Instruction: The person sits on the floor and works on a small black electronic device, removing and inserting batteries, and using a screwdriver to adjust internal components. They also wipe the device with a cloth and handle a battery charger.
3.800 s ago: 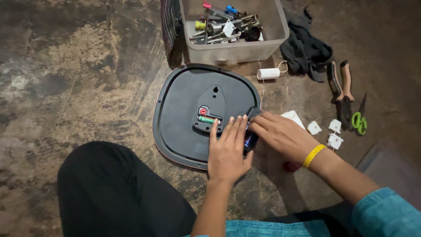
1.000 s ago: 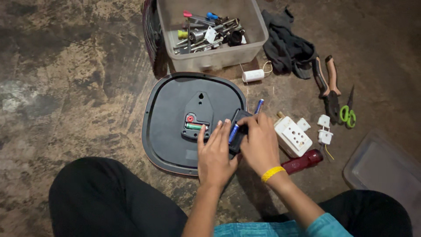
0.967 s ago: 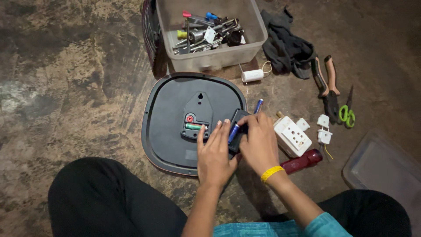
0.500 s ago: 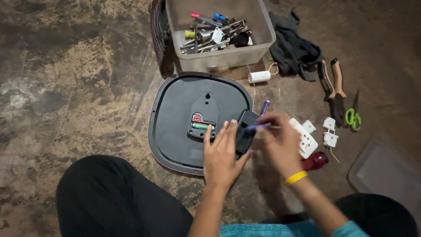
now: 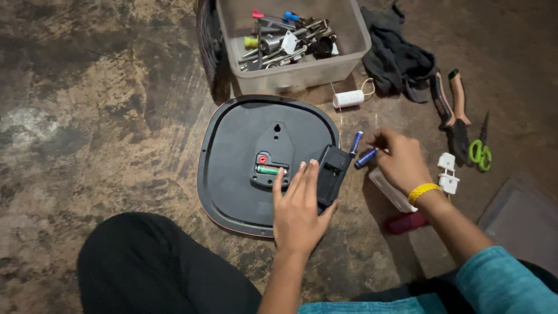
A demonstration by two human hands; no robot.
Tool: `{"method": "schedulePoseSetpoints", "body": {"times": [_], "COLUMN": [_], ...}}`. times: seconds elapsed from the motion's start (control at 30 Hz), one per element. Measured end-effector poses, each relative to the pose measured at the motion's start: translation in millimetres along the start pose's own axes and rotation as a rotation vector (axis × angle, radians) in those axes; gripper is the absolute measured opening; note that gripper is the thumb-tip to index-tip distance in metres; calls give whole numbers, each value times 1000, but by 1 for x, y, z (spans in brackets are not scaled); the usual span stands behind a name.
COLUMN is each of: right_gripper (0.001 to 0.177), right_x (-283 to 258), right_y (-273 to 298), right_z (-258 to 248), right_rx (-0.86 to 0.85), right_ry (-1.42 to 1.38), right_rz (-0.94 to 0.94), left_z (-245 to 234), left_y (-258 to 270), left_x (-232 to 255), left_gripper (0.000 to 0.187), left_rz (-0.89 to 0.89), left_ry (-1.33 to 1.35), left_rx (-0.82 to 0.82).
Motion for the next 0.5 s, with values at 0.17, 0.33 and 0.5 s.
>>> {"method": "schedulePoseSetpoints", "body": {"times": [0.17, 0.33, 0.5], "right_gripper": [23, 22, 18], "right_x": [5, 60, 143], "right_y": [20, 46, 66], "right_z": [-23, -72, -128], "right_rx": [101, 216, 313], "right_ry": [-46, -24, -253], "right_rz": [21, 101, 383], "left_z": [0, -2, -2], "left_y": [1, 0, -2], "left_x": [1, 5, 12], "left_gripper": [85, 85, 87], "left_rz": [19, 54, 33], "left_ry": [-1, -72, -117], "left_rx": [11, 4, -25]}}
Point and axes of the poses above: each hand's wrist, its own y-axis away from the middle knuckle, its own z-axis out of the palm, x = y × z, the point moved 3 cm from there along -y, towards the middle knuckle, and after that the axes turned 9 degrees about x, right-handed, at the moved point
